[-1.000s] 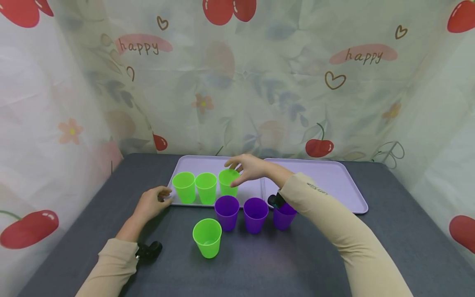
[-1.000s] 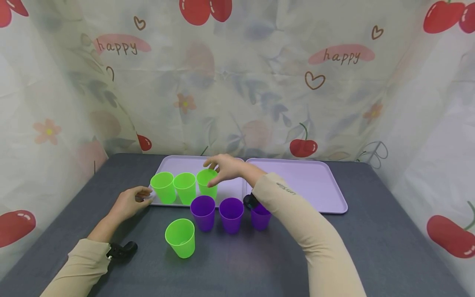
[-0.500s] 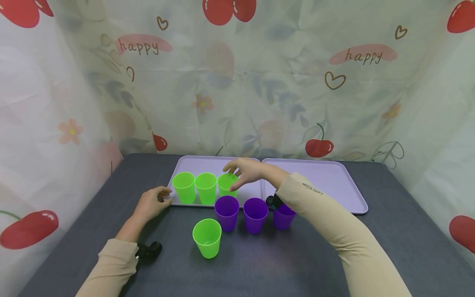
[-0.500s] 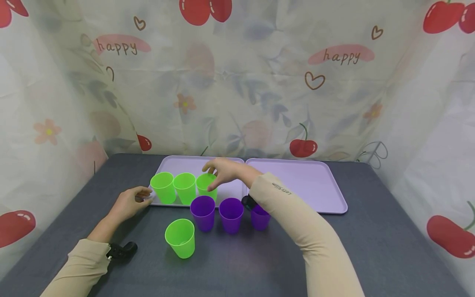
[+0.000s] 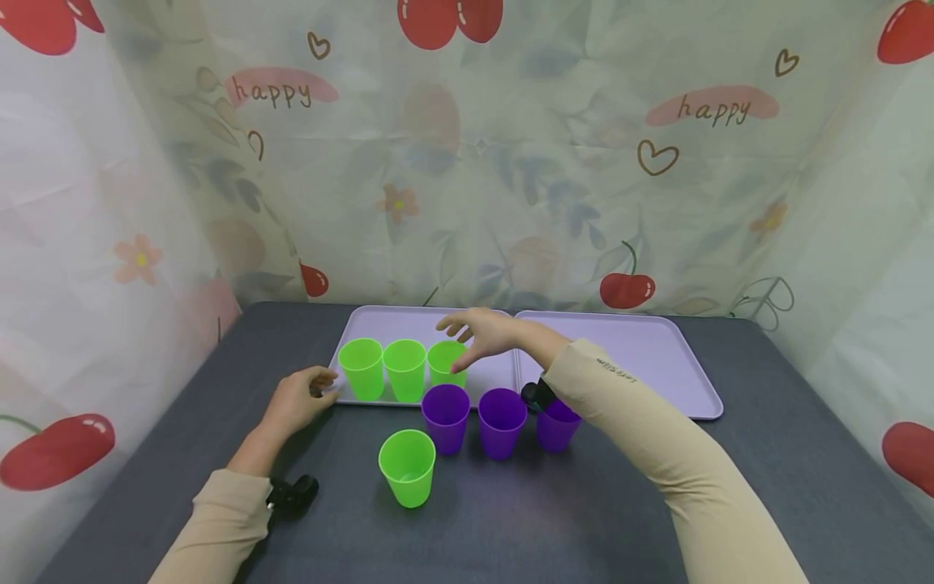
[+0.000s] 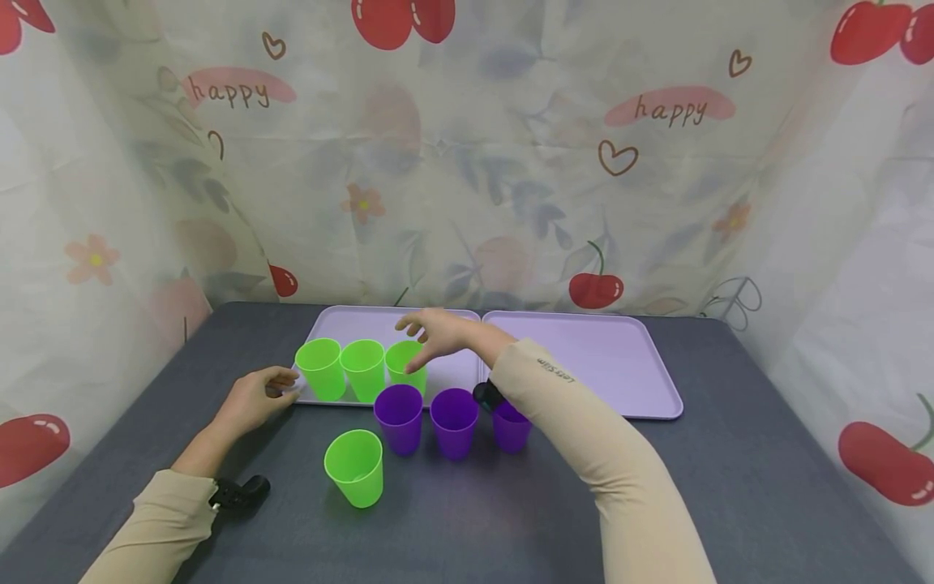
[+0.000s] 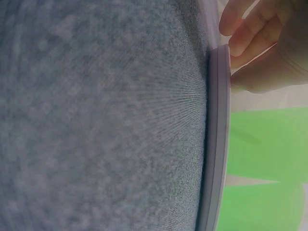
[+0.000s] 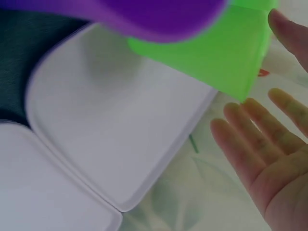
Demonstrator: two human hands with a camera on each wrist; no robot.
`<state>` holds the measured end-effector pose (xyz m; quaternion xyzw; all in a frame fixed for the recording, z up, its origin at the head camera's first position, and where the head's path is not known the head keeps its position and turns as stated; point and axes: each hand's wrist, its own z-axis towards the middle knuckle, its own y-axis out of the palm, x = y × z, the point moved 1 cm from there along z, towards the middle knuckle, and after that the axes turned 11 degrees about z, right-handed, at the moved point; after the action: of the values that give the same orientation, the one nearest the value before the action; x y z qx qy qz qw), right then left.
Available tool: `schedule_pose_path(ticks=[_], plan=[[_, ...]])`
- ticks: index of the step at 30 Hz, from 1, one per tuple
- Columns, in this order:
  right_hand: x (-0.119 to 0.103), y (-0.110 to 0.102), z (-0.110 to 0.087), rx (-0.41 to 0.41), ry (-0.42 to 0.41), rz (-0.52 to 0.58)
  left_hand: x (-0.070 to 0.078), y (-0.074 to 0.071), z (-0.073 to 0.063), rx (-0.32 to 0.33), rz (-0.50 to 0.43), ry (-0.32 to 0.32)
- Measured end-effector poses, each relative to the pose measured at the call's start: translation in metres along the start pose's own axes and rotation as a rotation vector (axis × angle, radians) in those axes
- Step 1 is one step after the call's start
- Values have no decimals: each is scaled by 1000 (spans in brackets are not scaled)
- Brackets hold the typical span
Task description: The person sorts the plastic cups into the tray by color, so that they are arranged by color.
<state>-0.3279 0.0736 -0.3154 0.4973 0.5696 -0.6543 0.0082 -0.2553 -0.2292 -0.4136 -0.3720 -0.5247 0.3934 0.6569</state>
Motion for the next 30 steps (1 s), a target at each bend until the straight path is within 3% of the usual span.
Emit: schedule_pose_path(ticks=[12,18,30], plan=[[-27,-27,-26,161,-138,203,0,0,1,-7,-1,0],[-32,-20,-44,185,-198,247,-1,1,0,-12,0,-4],[-35,8,-79,264,-238,289,-1,1,1,3,-10,5]])
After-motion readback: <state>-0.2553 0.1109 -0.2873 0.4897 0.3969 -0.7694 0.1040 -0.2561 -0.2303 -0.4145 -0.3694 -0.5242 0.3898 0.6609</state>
